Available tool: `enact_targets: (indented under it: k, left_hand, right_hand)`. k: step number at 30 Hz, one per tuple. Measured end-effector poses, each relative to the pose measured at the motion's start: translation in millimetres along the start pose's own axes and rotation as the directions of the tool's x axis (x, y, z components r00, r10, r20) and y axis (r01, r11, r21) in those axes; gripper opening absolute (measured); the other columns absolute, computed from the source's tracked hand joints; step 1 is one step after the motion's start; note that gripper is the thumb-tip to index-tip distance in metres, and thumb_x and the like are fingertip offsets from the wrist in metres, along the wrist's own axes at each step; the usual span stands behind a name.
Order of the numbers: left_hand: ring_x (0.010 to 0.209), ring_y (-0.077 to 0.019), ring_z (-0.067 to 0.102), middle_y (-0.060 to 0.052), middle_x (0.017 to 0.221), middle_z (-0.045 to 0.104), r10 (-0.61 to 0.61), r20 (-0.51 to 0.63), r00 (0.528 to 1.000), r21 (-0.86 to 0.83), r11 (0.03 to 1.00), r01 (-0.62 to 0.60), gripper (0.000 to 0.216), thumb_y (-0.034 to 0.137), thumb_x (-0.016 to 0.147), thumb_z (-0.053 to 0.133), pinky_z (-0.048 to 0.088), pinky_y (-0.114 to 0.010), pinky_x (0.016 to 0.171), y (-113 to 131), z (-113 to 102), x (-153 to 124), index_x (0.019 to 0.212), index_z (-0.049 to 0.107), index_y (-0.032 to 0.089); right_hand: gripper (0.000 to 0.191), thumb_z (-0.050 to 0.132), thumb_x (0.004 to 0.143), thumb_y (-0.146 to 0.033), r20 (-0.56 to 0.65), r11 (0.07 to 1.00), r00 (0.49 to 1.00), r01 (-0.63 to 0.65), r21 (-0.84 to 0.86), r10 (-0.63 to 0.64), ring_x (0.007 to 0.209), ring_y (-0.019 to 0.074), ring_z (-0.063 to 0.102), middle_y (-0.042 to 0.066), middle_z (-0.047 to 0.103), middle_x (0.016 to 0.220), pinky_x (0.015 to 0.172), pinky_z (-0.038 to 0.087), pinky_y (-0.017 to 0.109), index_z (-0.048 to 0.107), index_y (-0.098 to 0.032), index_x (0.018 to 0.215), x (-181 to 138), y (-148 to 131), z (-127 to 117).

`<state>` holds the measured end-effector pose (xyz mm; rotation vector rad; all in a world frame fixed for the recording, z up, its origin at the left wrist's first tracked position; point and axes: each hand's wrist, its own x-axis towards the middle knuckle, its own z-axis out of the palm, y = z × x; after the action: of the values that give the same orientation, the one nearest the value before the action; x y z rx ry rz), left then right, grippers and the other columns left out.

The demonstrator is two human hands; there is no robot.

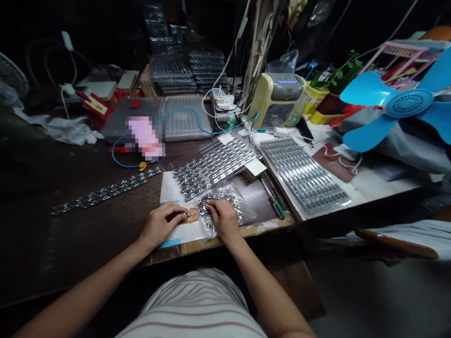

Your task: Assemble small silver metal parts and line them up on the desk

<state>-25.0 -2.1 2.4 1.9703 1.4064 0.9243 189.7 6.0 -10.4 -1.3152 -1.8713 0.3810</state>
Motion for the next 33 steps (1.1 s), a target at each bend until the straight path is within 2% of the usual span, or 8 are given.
enact_targets:
  k: [13,17,20,24,29,33]
  left_hand:
    - [0.079,-0.0165,0.059,-0.005,0.083,0.064,0.065,0.026,0.998,0.092,0.994,-0.067,0.011,0.023,0.084,0.062,0.047,-0.029,0.073,1.1,4.8,-2.5,0.089,0.07,0.018]
    - [0.08,-0.0168,0.059,-0.005,0.084,0.064,0.057,0.03,0.998,0.062,0.996,-0.059,0.011,0.023,0.084,0.061,0.046,-0.029,0.074,0.2,4.7,-2.1,0.088,0.07,0.018]
    - [0.081,-0.016,0.06,-0.004,0.085,0.065,0.019,-0.043,0.999,-0.029,0.999,-0.02,0.01,0.022,0.084,0.06,0.047,-0.028,0.073,-2.0,4.2,-0.6,0.087,0.069,0.019]
    - [0.083,-0.0159,0.061,-0.004,0.086,0.065,-0.032,-0.135,0.99,-0.091,0.996,0.02,0.009,0.02,0.083,0.059,0.048,-0.027,0.073,-3.9,3.1,1.8,0.085,0.068,0.019]
    - [0.081,-0.0158,0.062,-0.004,0.084,0.065,-0.052,-0.124,0.991,-0.096,0.995,0.04,0.009,0.02,0.082,0.06,0.048,-0.025,0.069,-3.6,2.3,3.3,0.085,0.069,0.019]
    - [0.081,-0.0158,0.062,-0.005,0.085,0.066,-0.073,-0.129,0.989,-0.121,0.991,0.057,0.011,0.022,0.082,0.06,0.049,-0.024,0.065,-2.4,2.6,3.0,0.084,0.069,0.018]
  right_hand:
    - [0.009,0.056,0.089,-0.023,-0.014,1.0,1.0,0.026,0.005,-0.026,0.082,0.0176,0.061,0.003,0.067,0.085,0.074,0.047,0.029,0.064,-0.021,0.086,0.5,-0.1,0.7]
    - [0.008,0.057,0.088,-0.023,-0.029,1.0,0.999,0.021,0.012,-0.021,0.08,0.0169,0.061,0.003,0.068,0.085,0.073,0.046,0.028,0.064,-0.021,0.087,0.7,-3.9,-0.2]
    - [0.008,0.061,0.087,-0.028,0.023,0.999,0.999,0.038,0.0,-0.038,0.077,0.0162,0.06,0.002,0.069,0.081,0.072,0.043,0.028,0.066,-0.022,0.084,2.8,-14.5,4.2]
    - [0.013,0.069,0.08,-0.037,0.135,0.987,0.988,0.098,-0.125,-0.081,0.078,0.0164,0.055,0.001,0.068,0.085,0.07,0.035,0.03,0.069,-0.024,0.078,6.2,-31.9,19.2]
    - [0.01,0.066,0.083,-0.036,0.182,0.963,0.978,0.142,-0.228,-0.101,0.08,0.0161,0.051,0.001,0.066,0.088,0.07,0.03,0.031,0.072,-0.03,0.088,5.7,-39.1,31.9]
    - [0.019,0.063,0.085,-0.034,0.161,0.961,0.983,0.13,-0.244,-0.092,0.087,0.018,0.051,0.004,0.064,0.095,0.072,0.034,0.031,0.069,-0.029,0.102,7.5,-32.9,19.8]
